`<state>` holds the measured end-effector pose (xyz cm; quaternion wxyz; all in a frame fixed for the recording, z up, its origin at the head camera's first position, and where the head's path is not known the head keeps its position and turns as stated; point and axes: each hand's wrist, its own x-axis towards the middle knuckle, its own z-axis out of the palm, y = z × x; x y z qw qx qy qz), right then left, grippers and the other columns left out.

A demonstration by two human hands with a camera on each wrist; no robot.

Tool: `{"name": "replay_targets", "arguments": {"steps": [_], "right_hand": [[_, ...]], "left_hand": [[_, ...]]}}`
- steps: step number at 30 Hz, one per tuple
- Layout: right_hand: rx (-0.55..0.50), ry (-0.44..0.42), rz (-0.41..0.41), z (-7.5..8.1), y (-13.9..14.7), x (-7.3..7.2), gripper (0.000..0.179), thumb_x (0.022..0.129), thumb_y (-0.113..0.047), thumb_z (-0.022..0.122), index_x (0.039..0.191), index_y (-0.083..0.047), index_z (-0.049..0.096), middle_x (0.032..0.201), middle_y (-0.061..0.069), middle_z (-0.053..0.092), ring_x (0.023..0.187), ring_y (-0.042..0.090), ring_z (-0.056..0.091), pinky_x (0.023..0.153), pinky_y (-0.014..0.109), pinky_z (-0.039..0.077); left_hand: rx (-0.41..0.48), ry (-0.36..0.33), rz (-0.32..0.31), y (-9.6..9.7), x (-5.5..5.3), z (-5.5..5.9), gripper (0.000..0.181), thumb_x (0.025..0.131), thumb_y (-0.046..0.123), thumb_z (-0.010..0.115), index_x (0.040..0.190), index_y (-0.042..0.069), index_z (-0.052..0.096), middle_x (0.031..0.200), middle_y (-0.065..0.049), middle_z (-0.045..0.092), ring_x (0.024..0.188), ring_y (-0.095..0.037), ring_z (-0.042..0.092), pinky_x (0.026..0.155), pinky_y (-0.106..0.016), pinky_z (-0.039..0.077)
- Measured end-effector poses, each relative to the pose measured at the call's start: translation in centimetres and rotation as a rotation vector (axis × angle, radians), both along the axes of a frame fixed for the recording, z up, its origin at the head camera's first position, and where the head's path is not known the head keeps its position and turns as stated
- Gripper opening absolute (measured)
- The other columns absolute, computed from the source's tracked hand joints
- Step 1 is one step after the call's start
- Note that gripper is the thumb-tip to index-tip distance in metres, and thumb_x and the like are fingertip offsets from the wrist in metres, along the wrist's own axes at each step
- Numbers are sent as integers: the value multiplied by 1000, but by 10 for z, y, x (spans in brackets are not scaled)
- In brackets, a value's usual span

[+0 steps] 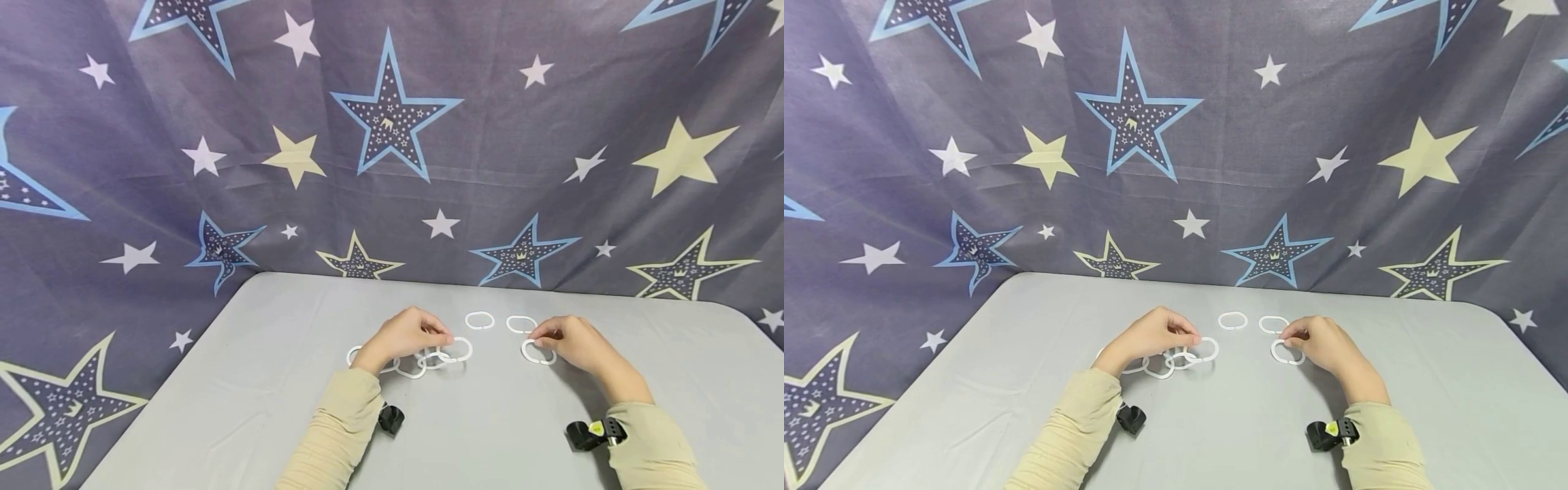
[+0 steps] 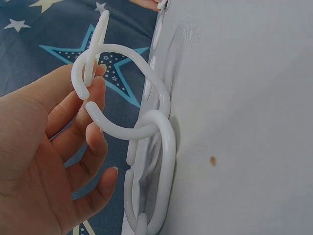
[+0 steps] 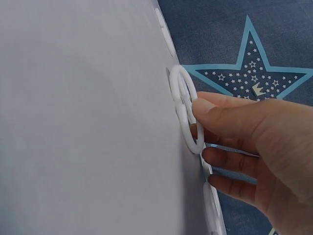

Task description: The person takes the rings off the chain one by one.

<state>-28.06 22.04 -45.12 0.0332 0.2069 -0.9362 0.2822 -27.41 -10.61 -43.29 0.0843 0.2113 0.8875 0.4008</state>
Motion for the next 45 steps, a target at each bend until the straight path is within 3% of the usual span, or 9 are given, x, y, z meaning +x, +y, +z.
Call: {"name": "replay_targets", "arguments": {"steps": [10, 13, 21, 28, 39, 45], "right_hand": [[-26, 2, -21, 2, -2, -1, 4, 86, -11, 76, 90, -12, 78, 87, -1, 73, 77, 14, 58, 74, 38, 47], [-58, 7, -23, 5, -4, -1, 6, 87, -11, 75, 92, -11, 78, 88, 0, 73, 79, 14, 60, 74, 36, 48], [-181, -16, 19, 11, -16, 1, 13, 88, -13, 75, 99, -6, 77, 92, 6, 73, 71, 12, 60, 61, 26, 48], [-255, -39, 40, 10, -28, 4, 15, 88, -9, 74, 101, -2, 76, 100, 10, 73, 72, 11, 61, 62, 24, 49], [-354, -192, 111, 6, -49, 5, 21, 87, -7, 75, 104, 6, 72, 88, 10, 72, 70, 18, 64, 59, 24, 49], [-398, -269, 139, 5, -61, 8, 25, 88, -8, 75, 107, 8, 71, 87, 11, 72, 72, 18, 64, 63, 27, 51]], "left_hand": [[0, 1, 16, -1, 0, 1, 12, 89, 34, 74, 94, 24, 79, 77, 14, 69, 69, -5, 58, 65, -25, 46], [8, -10, 23, -1, 0, 1, 12, 89, 34, 74, 95, 24, 79, 78, 14, 69, 68, -6, 58, 65, -26, 47], [59, -24, 2, -4, -1, 3, 14, 89, 30, 75, 96, 19, 79, 79, 12, 70, 68, -7, 60, 65, -25, 48], [89, -33, -7, -7, 0, 4, 16, 90, 29, 75, 97, 16, 79, 81, 9, 71, 74, -10, 62, 69, -26, 49], [102, -43, -6, -11, -2, 4, 15, 90, 28, 74, 97, 15, 79, 81, 9, 71, 81, -21, 66, 69, -26, 50], [100, -30, -6, -11, -3, 4, 15, 90, 27, 74, 97, 14, 78, 80, 8, 71, 76, -13, 64, 70, -26, 50]]}}
